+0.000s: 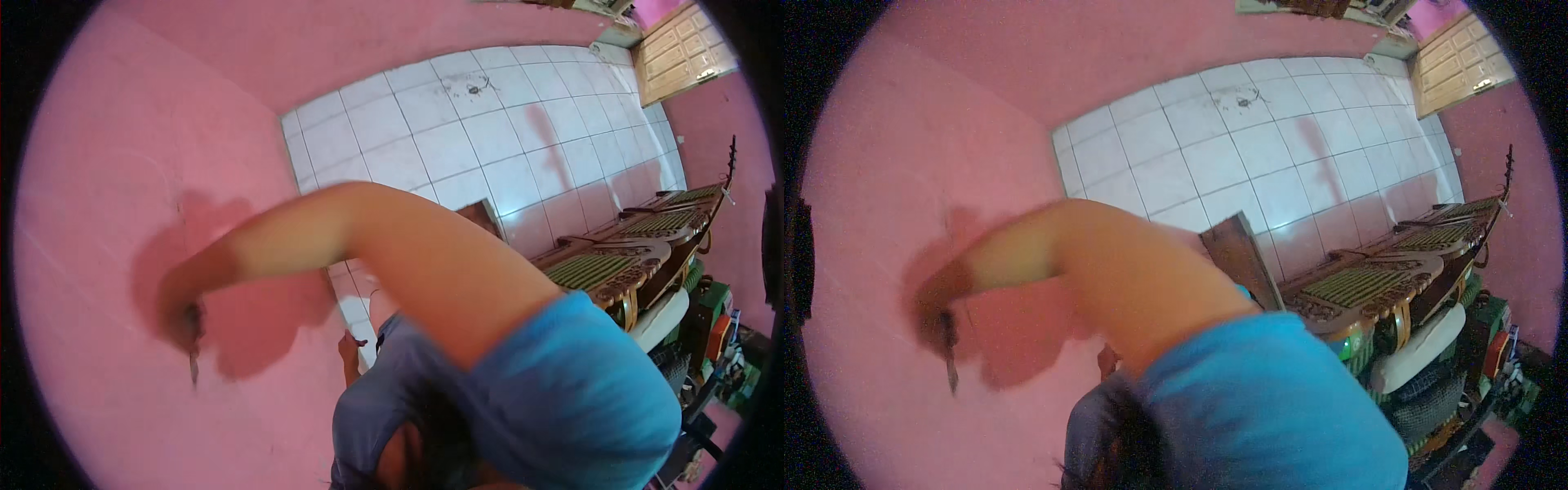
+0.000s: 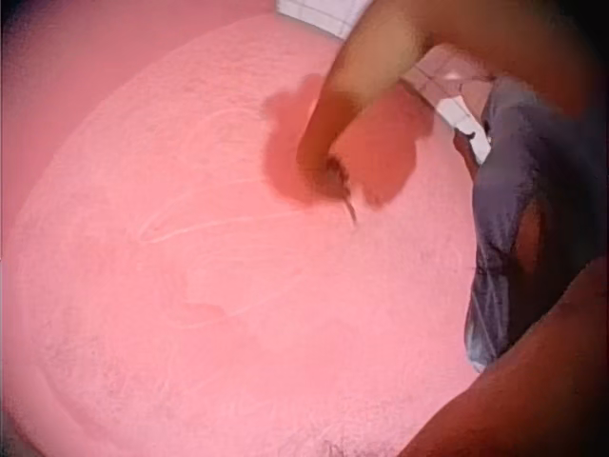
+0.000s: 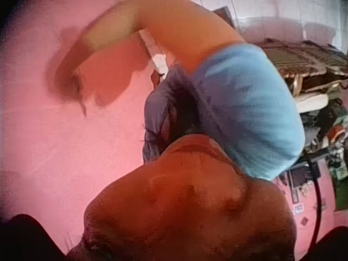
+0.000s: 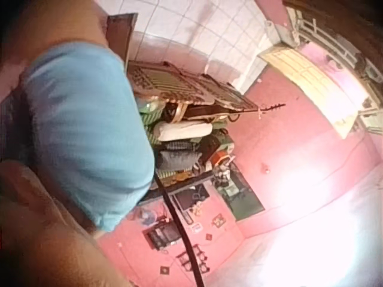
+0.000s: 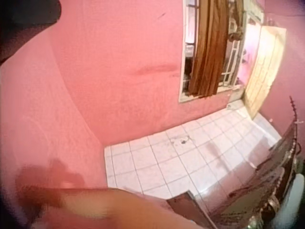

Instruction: The person mixes white powder and liquid in a bowl using a spoon and then spreads the white paste into a black tray.

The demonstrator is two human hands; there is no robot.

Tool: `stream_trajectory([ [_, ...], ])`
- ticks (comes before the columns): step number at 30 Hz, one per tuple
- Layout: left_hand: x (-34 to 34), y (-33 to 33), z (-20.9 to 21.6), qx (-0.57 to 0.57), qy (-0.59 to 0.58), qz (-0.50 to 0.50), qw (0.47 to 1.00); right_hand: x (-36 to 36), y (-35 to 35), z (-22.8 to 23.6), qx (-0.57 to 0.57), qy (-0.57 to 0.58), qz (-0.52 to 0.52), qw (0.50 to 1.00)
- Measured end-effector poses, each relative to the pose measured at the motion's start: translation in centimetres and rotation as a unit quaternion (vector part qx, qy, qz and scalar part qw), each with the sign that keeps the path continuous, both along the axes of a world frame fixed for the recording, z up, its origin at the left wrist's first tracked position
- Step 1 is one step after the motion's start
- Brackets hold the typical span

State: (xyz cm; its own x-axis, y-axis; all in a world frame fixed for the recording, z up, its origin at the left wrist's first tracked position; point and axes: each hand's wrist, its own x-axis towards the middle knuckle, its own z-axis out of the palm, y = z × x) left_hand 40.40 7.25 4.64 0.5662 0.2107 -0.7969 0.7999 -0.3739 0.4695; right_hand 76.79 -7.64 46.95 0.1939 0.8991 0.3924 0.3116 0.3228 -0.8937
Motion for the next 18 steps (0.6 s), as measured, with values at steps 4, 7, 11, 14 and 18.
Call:
stream_trajectory([
  [4, 5.9, -1.4, 1.6, -0.026, 0.016, 0.037, 0.999, 7.9, -16.0, -15.2, -0.231, 0.153, -0.162, 0.947],
  [7, 12.7, -1.9, 1.1, -0.014, 0.032, -0.034, 0.999, 4.9, -30.8, -26.8, -0.568, -0.010, -0.368, 0.736],
  [11, 26.7, -2.5, 0.5, 0.055, 0.046, -0.214, 0.974, 2.2, -46.0, -30.4, -0.557, 0.082, -0.581, 0.588],
  [14, 40.6, -4.4, -0.5, 0.111, 0.060, -0.379, 0.917, 4.0, -57.0, -30.0, -0.512, 0.133, -0.694, 0.488],
  [18, 62.7, -15.2, -3.6, 0.154, 0.016, -0.549, 0.822, 6.9, -65.2, -24.6, 0.191, 0.583, -0.672, 0.414],
])
